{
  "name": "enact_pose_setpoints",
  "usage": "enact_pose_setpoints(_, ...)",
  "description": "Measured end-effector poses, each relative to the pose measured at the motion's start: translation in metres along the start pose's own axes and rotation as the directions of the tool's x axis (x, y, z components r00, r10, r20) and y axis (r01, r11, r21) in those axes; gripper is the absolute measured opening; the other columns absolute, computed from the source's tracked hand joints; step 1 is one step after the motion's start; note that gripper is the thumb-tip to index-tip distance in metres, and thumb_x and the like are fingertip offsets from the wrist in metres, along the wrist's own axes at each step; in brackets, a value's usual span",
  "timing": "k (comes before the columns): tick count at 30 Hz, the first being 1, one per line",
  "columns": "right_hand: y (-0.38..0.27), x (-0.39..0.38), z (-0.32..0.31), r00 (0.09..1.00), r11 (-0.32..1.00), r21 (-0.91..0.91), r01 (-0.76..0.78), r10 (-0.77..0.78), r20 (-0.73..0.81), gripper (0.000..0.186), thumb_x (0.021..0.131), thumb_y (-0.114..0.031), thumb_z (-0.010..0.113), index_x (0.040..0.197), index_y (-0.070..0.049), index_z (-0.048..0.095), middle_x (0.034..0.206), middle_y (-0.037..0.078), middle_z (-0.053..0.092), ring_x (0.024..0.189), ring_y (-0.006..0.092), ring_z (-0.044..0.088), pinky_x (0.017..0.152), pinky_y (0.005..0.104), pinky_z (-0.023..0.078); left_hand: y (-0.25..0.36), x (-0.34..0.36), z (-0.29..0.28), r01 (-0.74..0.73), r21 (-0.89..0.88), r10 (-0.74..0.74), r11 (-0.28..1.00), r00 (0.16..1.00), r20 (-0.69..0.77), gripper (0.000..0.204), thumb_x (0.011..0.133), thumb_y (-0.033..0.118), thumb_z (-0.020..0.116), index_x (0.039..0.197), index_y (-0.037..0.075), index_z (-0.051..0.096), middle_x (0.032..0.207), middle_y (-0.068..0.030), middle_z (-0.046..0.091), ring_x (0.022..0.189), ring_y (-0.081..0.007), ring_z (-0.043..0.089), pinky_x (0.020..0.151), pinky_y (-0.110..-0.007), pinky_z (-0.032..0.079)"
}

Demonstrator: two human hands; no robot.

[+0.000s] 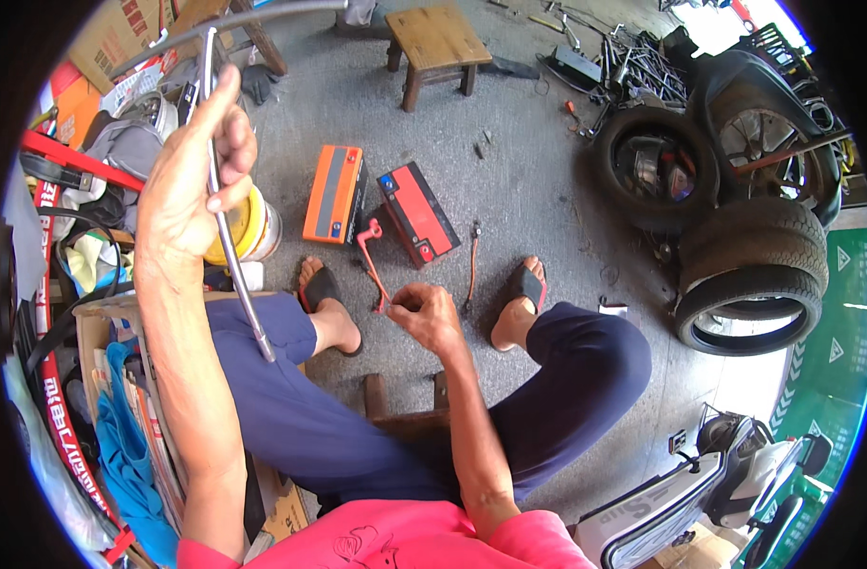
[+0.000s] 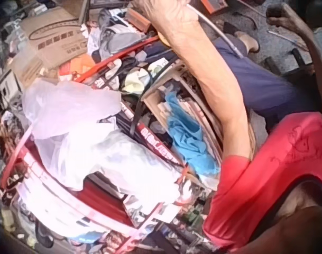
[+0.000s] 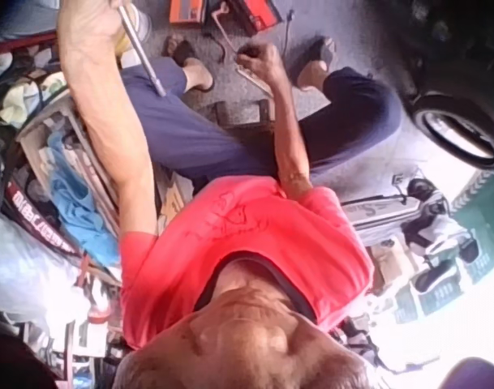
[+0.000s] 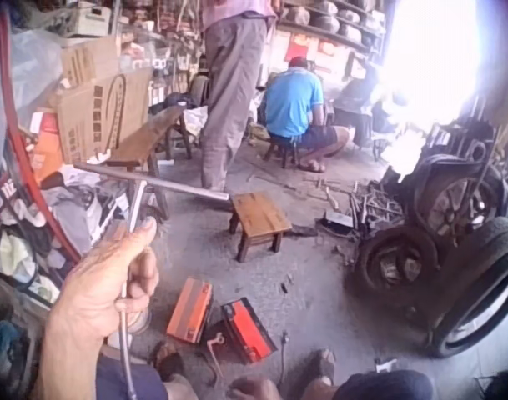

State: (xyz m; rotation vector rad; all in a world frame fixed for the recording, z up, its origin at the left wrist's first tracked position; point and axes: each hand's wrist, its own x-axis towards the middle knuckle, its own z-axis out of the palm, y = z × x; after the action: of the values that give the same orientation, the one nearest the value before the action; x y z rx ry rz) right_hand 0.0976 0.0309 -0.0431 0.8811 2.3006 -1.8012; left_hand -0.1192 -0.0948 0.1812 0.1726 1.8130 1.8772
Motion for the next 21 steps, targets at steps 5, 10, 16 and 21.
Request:
enact_pose_setpoints(5, -0.091, -0.029, -0.020, 0.968, 0.960, 0.161, 0.227, -0.206, -0.141, 0.016, 0.080, -0.005, 0.078, 0.090, 0.002, 0.069, 0.078, 0.003, 0.069, 0.073, 0.0062, 0.062, 0.066, 0.0246, 0.052, 0.009, -0.014, -0.003, 0.045, 0.031, -0.045, 0.999, 0.999, 0.022, 0.029, 0.092, 0.033, 0.069, 0.097, 0.005, 0.067, 0.076, 0.0024, 0.053, 0.053, 0.0005, 0.041, 0.036, -0.014, 0.025)
enact_pose_setpoints(10, -0.140, -0.055, -0.037, 0.819, 0.870, -0.056, 0.490, -0.481, -0.313, 0.014, 0.079, -0.001, 0.077, 0.090, 0.001, 0.069, 0.080, 0.007, 0.070, 0.073, 0.0130, 0.066, 0.068, 0.0270, 0.053, 0.002, -0.015, 0.008, 0.065, -0.002, -0.064, 0.998, 0.987, 0.150, 0.024, 0.088, 0.012, 0.072, 0.110, 0.003, 0.069, 0.077, 0.0062, 0.056, 0.055, 0.0025, 0.044, 0.036, -0.013, 0.025)
enact_pose_setpoints(16, -0.144, -0.060, -0.039, 0.765, 0.833, -0.227, 0.504, -0.553, -0.331, 0.016, 0.076, 0.000, 0.078, 0.089, -0.001, 0.069, 0.078, 0.010, 0.068, 0.069, 0.0194, 0.067, 0.066, 0.0288, 0.052, -0.006, -0.017, 0.029, 0.295, -0.206, -0.236, 0.933, 0.934, 0.270, 0.021, 0.085, 0.011, 0.075, 0.102, 0.000, 0.070, 0.076, 0.0026, 0.062, 0.049, 0.0007, 0.042, 0.036, -0.015, 0.023)
enact_pose_setpoints(21, -0.145, -0.067, -0.048, 0.886, 0.909, 0.092, 0.408, -0.369, -0.282, 0.017, 0.085, -0.005, 0.074, 0.100, 0.002, 0.068, 0.085, 0.007, 0.070, 0.074, 0.0118, 0.064, 0.066, 0.0283, 0.052, -0.019, -0.014, 0.029, 0.310, -0.289, -0.220, 0.906, 0.927, 0.303, 0.017, 0.089, 0.011, 0.071, 0.102, 0.001, 0.070, 0.076, 0.0029, 0.059, 0.052, 0.0002, 0.043, 0.036, -0.015, 0.025)
